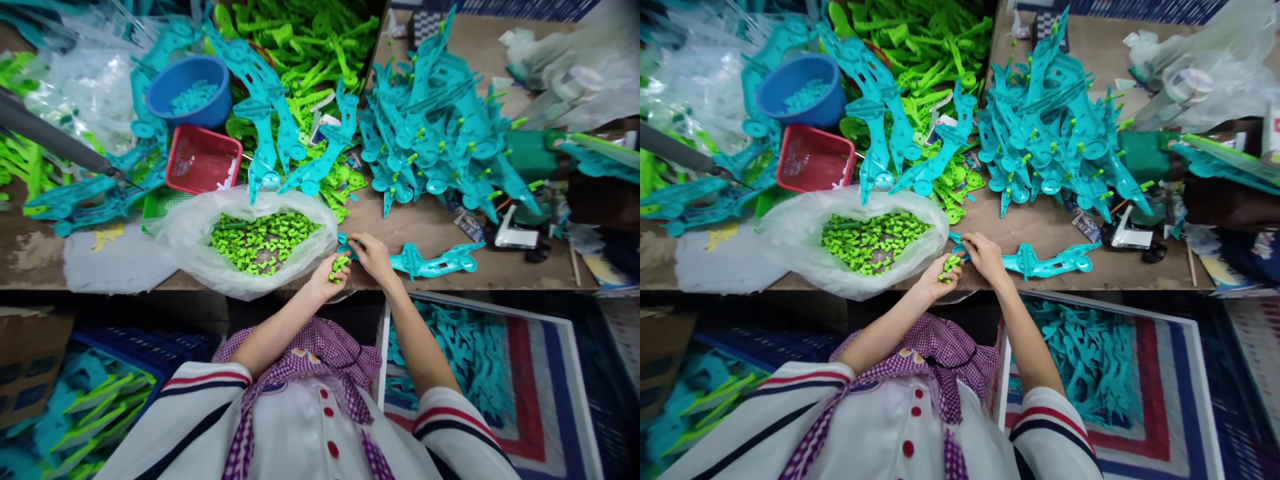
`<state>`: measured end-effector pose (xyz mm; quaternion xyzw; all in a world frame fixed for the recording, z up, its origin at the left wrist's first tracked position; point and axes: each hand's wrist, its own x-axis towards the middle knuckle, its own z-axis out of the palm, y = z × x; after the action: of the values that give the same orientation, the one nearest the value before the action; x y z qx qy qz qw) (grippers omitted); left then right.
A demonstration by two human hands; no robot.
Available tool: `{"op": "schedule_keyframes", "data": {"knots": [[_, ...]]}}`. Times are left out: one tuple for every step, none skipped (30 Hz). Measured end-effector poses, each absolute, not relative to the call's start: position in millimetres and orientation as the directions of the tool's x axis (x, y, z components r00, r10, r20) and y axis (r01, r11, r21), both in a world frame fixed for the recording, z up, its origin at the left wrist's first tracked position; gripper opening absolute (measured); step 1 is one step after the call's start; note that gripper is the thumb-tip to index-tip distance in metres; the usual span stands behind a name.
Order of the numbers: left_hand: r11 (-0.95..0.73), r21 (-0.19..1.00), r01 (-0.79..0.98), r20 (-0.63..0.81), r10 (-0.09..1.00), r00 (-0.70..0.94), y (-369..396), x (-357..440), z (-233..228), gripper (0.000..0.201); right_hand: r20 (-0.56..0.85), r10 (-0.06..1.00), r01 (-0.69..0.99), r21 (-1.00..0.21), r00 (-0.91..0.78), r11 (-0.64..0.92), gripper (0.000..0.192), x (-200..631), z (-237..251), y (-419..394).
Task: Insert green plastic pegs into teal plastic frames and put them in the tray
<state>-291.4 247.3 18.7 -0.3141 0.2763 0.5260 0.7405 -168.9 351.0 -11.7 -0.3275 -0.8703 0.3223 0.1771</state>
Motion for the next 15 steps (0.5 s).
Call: {"op": "schedule_keyframes", "data": {"knots": [[0.249,-0.181,-0.951,-0.74,0.602,0.299,247.6,-291.2,18.5,0.021,0.08,0.679,0.466,-0.668,-0.73,0.58,0.028,-169.8,-10.5,350.9],[0.249,-0.186,-0.95,-0.739,0.603,0.302,248.0,-290.6,18.0,0.022,0.066,0.677,0.477,-0.661,-0.733,0.58,0.028,-171.0,-9.2,350.6],[0.247,-0.186,-0.951,-0.737,0.605,0.301,248.6,-289.9,17.2,0.022,0.055,0.679,0.488,-0.653,-0.732,0.579,0.027,-172.3,-8.2,350.3],[0.244,-0.18,-0.953,-0.738,0.607,0.295,249.2,-289.1,16.5,0.022,0.047,0.685,0.503,-0.642,-0.727,0.578,0.027,-173.7,-7.6,349.9],[0.242,-0.172,-0.955,-0.74,0.608,0.287,249.8,-288.4,15.9,0.022,0.039,0.695,0.522,-0.631,-0.718,0.574,0.027,-175.2,-7.4,349.6],[0.239,-0.161,-0.957,-0.743,0.609,0.277,250.2,-287.7,15.6,0.022,0.033,0.709,0.542,-0.62,-0.704,0.567,0.027,-176.7,-7.9,349.6],[0.238,-0.151,-0.959,-0.747,0.608,0.269,250.5,-287.3,15.6,0.023,0.027,0.724,0.561,-0.612,-0.689,0.558,0.027,-178.0,-8.9,350.0],[0.238,-0.143,-0.961,-0.749,0.608,0.263,250.5,-287.0,16.0,0.023,0.021,0.737,0.576,-0.609,-0.676,0.545,0.027,-179.0,-10.2,351.0],[0.238,-0.137,-0.961,-0.75,0.609,0.258,250.5,-287.0,16.6,0.023,0.016,0.748,0.585,-0.612,-0.663,0.532,0.027,-179.6,-11.7,352.2],[0.238,-0.133,-0.962,-0.748,0.613,0.255,250.3,-287.2,17.4,0.023,0.015,0.754,0.584,-0.623,-0.656,0.521,0.027,-179.5,-12.8,353.5],[0.239,-0.13,-0.962,-0.745,0.617,0.253,250.0,-287.5,18.2,0.023,0.02,0.753,0.571,-0.64,-0.657,0.515,0.027,-178.7,-13.1,354.4],[0.24,-0.128,-0.962,-0.741,0.622,0.254,249.7,-287.8,18.9,0.023,0.033,0.752,0.55,-0.661,-0.658,0.51,0.028,-177.1,-12.3,354.1],[0.241,-0.128,-0.962,-0.738,0.625,0.255,249.4,-287.9,19.4,0.022,0.06,0.758,0.526,-0.684,-0.65,0.505,0.03,-174.9,-10.1,352.1],[0.243,-0.126,-0.962,-0.735,0.629,0.255,249.1,-287.8,19.8,0.022,0.097,0.773,0.503,-0.706,-0.627,0.498,0.032,-172.2,-6.4,348.1],[0.245,-0.121,-0.962,-0.734,0.63,0.253,248.8,-287.3,19.9,0.022,0.138,0.793,0.484,-0.726,-0.594,0.489,0.034,-169.3,-1.4,341.9]]}}
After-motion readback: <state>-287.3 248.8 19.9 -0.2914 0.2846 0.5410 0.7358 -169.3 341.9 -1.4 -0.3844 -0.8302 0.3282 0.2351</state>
